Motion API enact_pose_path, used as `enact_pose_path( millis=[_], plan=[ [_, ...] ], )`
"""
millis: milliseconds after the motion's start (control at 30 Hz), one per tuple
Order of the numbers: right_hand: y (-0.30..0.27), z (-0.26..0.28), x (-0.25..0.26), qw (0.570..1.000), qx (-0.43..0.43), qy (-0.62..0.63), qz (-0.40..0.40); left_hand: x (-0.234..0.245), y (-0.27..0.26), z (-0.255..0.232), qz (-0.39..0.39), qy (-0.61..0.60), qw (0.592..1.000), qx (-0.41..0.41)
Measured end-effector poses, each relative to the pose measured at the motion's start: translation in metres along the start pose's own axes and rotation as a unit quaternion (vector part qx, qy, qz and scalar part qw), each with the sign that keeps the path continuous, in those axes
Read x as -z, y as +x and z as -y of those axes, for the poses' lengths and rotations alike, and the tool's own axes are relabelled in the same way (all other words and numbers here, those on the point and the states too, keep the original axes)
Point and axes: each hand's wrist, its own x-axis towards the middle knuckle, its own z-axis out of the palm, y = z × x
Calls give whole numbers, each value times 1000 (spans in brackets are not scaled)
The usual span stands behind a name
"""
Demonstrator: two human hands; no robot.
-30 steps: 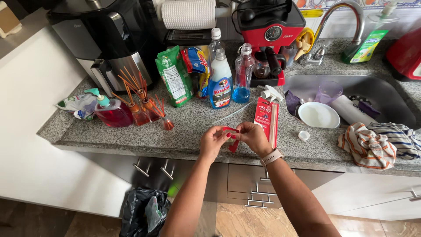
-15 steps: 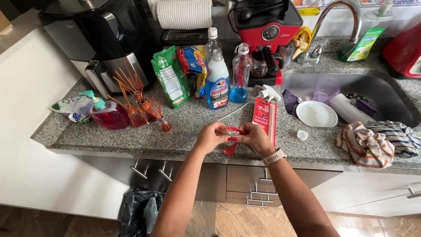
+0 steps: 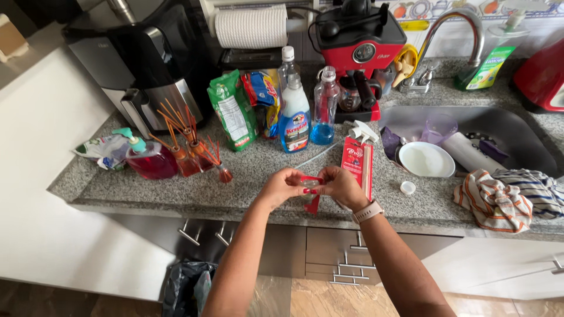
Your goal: The person assembles a reed diffuser by opening a small bottle of fragrance oil, cutting the top off with scissors, and pouring the oil into a glass diffuser bottle. They then insert several reed sticks into the bottle to complete the assembly.
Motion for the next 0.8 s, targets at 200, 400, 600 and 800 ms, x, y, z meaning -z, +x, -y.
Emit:
enact_pose_path(
  millis=[200,400,600,800],
  plan=[
    [13,-29,2,993,-29,-114,-7,3,-3,-19,-10,117,993,-14],
    [2,-16,-4,993,2,-115,-33,0,0,-15,-13,232,963,-135],
    [-6,4,-7,994,24,-99,-26,-1,6,3,-29,224,963,-149],
    [-16,13,-13,983,96,-121,-98,-8,-4,14,-94,207,948,-223]
  ],
)
